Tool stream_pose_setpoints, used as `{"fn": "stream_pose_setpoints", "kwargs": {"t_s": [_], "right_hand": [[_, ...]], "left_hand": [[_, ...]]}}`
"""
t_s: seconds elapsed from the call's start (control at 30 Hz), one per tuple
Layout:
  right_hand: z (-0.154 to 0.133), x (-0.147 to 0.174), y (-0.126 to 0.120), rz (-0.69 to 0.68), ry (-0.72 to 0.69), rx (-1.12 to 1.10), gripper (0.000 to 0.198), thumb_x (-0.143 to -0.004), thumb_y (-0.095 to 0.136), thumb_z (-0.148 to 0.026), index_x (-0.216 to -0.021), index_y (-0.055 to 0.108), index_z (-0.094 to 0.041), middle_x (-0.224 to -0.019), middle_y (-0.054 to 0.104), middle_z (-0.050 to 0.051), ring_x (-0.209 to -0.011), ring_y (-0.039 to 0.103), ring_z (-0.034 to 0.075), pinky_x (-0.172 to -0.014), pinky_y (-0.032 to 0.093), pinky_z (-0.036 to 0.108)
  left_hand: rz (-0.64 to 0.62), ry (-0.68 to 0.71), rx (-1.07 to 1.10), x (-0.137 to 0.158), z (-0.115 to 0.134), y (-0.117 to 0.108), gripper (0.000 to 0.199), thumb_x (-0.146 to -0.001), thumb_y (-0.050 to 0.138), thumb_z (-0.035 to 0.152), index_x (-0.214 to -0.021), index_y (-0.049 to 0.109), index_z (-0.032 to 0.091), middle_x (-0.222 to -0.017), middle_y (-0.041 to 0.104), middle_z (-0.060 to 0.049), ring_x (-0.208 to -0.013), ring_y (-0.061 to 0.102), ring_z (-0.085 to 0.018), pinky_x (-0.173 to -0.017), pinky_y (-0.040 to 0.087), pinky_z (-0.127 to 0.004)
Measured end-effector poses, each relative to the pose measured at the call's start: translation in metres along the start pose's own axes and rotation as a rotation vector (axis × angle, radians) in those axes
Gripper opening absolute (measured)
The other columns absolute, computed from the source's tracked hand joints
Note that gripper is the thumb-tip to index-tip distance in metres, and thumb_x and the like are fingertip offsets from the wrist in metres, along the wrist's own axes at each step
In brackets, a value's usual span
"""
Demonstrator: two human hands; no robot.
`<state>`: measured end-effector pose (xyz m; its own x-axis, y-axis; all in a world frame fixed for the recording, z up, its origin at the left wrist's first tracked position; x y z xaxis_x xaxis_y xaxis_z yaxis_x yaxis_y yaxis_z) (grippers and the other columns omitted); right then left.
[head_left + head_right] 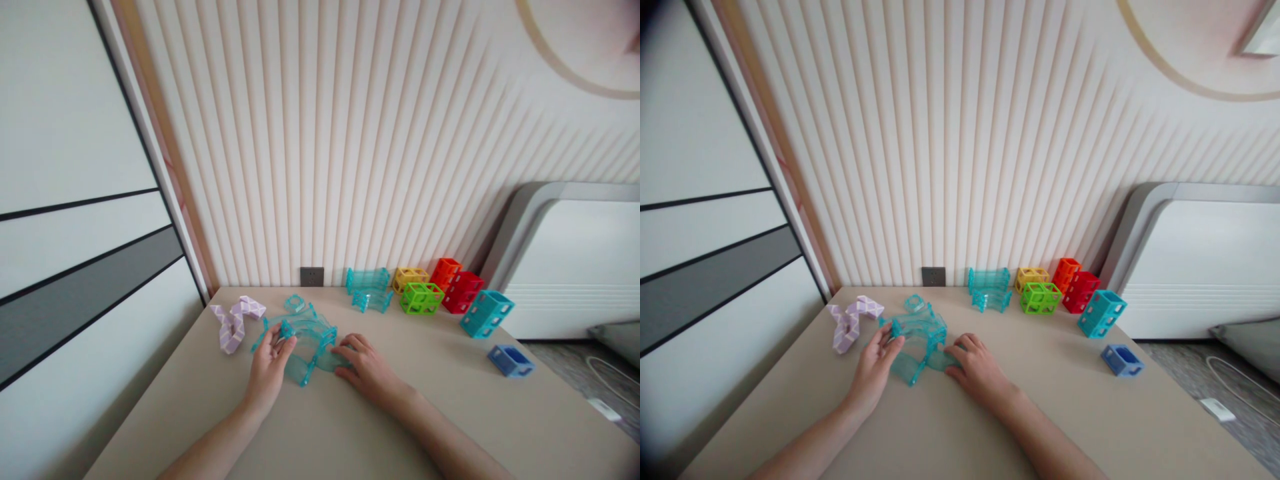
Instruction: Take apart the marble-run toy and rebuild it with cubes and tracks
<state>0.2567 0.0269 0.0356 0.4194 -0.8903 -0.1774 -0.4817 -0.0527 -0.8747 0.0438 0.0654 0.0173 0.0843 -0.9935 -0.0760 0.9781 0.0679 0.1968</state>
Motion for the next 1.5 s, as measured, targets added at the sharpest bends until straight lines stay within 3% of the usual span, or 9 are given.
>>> {"fn": "stream_pose_setpoints", "kwargs": {"t_s": [0.2, 0.4, 0.7, 0.83, 0.93, 1.0, 1.23, 1.37, 1.5], "right_hand": [[-0.003, 0.0, -0.009, -0.032, -0.02, -0.082, 0.03, -0.091, 0.06, -0.02, -0.12, 0.065, -0.025, -0.12, 0.065, 0.009, -0.121, 0.054, 0.027, -0.107, 0.044, 0.044], [0.004, 0.001, -0.017, -0.009, -0.024, -0.194, 0.026, -0.093, 0.056, -0.022, -0.117, 0.065, -0.023, -0.118, 0.067, 0.01, -0.121, 0.056, 0.027, -0.106, 0.045, 0.044], [0.034, 0.003, -0.036, 0.111, 0.063, -0.333, 0.034, -0.099, 0.048, -0.045, -0.117, 0.069, -0.025, -0.115, 0.072, 0.009, -0.112, 0.063, 0.027, -0.103, 0.046, 0.045], [0.062, -0.002, -0.042, 0.264, 0.218, -0.568, 0.058, -0.093, 0.043, -0.07, -0.099, 0.071, -0.02, -0.087, 0.074, 0.008, -0.084, 0.068, 0.024, -0.081, 0.054, 0.041], [0.081, -0.001, -0.034, 0.354, 0.41, -0.931, 0.07, -0.084, 0.043, -0.081, -0.095, 0.068, -0.016, -0.067, 0.069, 0.005, -0.064, 0.066, 0.02, -0.061, 0.052, 0.033], [0.088, 0.003, -0.027, 0.398, 0.512, -1.115, 0.067, -0.082, 0.05, -0.08, -0.096, 0.067, -0.017, -0.063, 0.067, 0.003, -0.06, 0.066, 0.019, -0.057, 0.051, 0.03], [0.093, 0.008, -0.024, 0.48, 0.576, -1.319, 0.057, -0.078, 0.067, -0.069, -0.105, 0.069, -0.018, -0.088, 0.078, 0.01, -0.085, 0.074, 0.024, -0.073, 0.054, 0.034], [0.088, 0.007, -0.03, 0.506, 0.533, -1.423, 0.052, -0.076, 0.075, -0.06, -0.109, 0.065, -0.021, -0.105, 0.078, 0.012, -0.099, 0.074, 0.027, -0.079, 0.055, 0.037], [0.08, 0.007, -0.039, 0.52, 0.497, -1.48, 0.043, -0.076, 0.079, -0.049, -0.105, 0.063, -0.021, -0.109, 0.077, 0.011, -0.102, 0.073, 0.028, -0.083, 0.057, 0.041]], "left_hand": [[-0.023, -0.029, 0.018, -0.002, -0.015, 0.0, 0.061, -0.072, 0.08, 0.054, -0.114, 0.06, 0.015, -0.12, 0.073, -0.017, -0.112, 0.07, -0.03, -0.101, 0.052, -0.042], [-0.018, -0.035, -0.002, -0.004, -0.027, -0.002, 0.059, -0.073, 0.08, 0.053, -0.113, 0.063, 0.014, -0.118, 0.073, -0.016, -0.113, 0.069, -0.03, -0.1, 0.052, -0.042], [0.03, -0.019, 0.062, -0.004, -0.023, -0.008, 0.054, -0.078, 0.077, 0.052, -0.114, 0.062, 0.015, -0.118, 0.073, -0.015, -0.113, 0.069, -0.028, -0.103, 0.05, -0.042], [0.02, 0.009, 0.053, -0.002, -0.016, -0.006, 0.054, -0.08, 0.074, 0.053, -0.116, 0.06, 0.016, -0.12, 0.072, -0.014, -0.117, 0.067, -0.028, -0.104, 0.049, -0.041], [-0.043, 0.014, 0.031, 0.004, -0.012, 0.005, 0.055, -0.077, 0.076, 0.053, -0.116, 0.061, 0.016, -0.119, 0.073, -0.015, -0.114, 0.068, -0.029, -0.102, 0.051, -0.041], [-0.103, 0.021, 0.016, 0.011, -0.01, 0.015, 0.055, -0.076, 0.077, 0.051, -0.117, 0.06, 0.017, -0.118, 0.073, -0.014, -0.11, 0.07, -0.028, -0.098, 0.054, -0.04], [-0.445, 0.041, -0.15, 0.033, -0.005, 0.076, 0.049, -0.082, 0.074, 0.043, -0.122, 0.058, 0.019, -0.106, 0.077, -0.011, -0.101, 0.074, -0.025, -0.089, 0.059, -0.036], [-0.449, 0.036, -0.261, 0.032, -0.006, 0.098, 0.048, -0.078, 0.076, 0.041, -0.118, 0.06, 0.019, -0.102, 0.078, -0.011, -0.095, 0.076, -0.027, -0.087, 0.06, -0.039], [-0.384, 0.059, -0.342, 0.032, -0.014, 0.099, 0.044, -0.077, 0.073, 0.039, -0.115, 0.062, 0.02, -0.105, 0.078, -0.012, -0.095, 0.076, -0.028, -0.085, 0.061, -0.041]]}}
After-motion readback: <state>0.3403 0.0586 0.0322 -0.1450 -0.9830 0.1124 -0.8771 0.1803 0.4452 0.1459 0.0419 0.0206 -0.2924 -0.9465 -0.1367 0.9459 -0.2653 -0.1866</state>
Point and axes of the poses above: each hand's wrist, its own x-axis away from the middle knuckle, its own y-axis out of the palm, z = x × y, the point moved 8 cm from there along -x, towards the middle knuckle
